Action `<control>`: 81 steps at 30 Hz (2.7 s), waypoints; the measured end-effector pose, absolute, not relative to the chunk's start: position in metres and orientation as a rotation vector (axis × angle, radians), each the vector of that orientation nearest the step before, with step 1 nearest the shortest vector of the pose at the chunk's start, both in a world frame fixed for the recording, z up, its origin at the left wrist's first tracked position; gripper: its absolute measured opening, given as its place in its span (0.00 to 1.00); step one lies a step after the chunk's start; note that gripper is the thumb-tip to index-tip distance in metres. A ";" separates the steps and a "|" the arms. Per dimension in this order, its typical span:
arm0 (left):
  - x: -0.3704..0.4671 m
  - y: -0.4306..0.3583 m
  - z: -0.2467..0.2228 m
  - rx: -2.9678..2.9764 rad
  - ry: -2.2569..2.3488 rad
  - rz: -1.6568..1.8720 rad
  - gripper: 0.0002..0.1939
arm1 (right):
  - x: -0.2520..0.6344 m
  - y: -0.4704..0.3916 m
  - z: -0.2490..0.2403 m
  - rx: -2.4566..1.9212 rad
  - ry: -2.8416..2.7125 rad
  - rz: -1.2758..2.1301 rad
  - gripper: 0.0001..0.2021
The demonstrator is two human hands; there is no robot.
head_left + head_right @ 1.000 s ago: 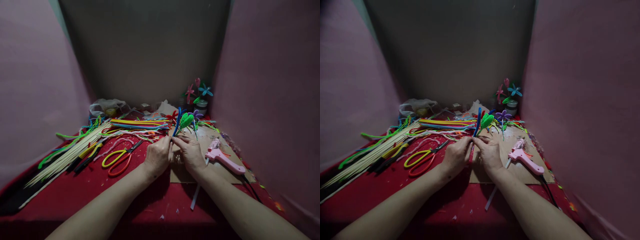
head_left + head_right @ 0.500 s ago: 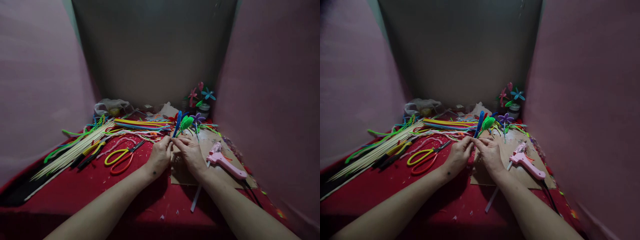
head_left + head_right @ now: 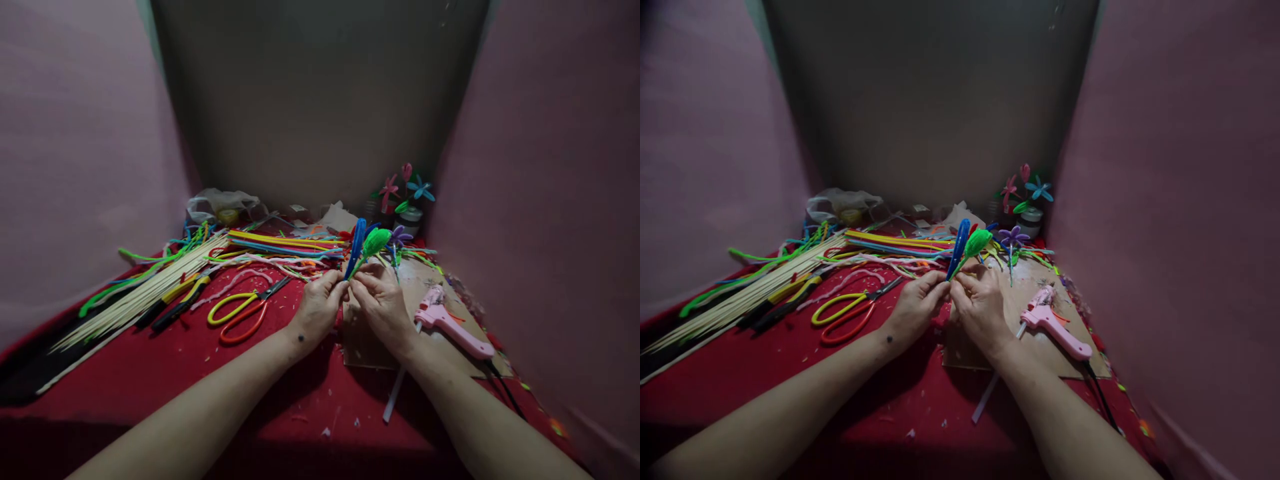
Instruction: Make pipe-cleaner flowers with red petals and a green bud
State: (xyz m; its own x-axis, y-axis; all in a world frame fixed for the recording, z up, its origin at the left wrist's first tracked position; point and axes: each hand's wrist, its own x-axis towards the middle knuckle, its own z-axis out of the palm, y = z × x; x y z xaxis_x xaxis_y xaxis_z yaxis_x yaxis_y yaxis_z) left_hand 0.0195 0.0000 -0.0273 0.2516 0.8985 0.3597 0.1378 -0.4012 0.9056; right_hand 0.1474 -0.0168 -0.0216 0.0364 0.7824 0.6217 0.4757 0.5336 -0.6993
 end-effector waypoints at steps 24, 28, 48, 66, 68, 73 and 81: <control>-0.003 0.002 -0.003 1.146 0.519 0.799 0.08 | 0.158 -0.011 -0.009 -0.830 -1.328 1.282 0.09; -0.006 0.002 -0.003 1.107 0.486 0.728 0.07 | 0.161 -0.013 -0.007 -0.839 -1.410 1.285 0.10; 0.006 -0.005 -0.015 2.011 0.947 1.315 0.08 | 0.135 -0.022 -0.017 -0.856 -1.157 0.996 0.07; 0.000 -0.006 0.003 1.420 0.673 1.020 0.11 | 0.149 -0.015 -0.014 -0.802 -1.283 1.137 0.10; -0.001 -0.005 0.002 1.360 0.626 1.000 0.10 | 0.149 -0.016 -0.011 -0.779 -1.294 1.151 0.10; -0.002 -0.005 0.001 1.210 0.521 0.907 0.10 | 0.153 -0.017 -0.008 -0.789 -1.365 1.153 0.12; -0.005 -0.006 0.002 1.079 0.409 0.718 0.09 | 0.167 -0.014 -0.002 -0.716 -1.604 1.172 0.11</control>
State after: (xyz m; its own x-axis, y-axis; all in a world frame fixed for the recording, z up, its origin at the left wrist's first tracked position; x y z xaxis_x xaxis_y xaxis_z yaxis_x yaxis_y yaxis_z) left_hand -0.0050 -0.0063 0.0021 0.7081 0.7051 0.0374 -0.3278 0.2813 0.9019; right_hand 0.1671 -0.0139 -0.0024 -0.3409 0.8661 0.3656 -0.0854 0.3588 -0.9295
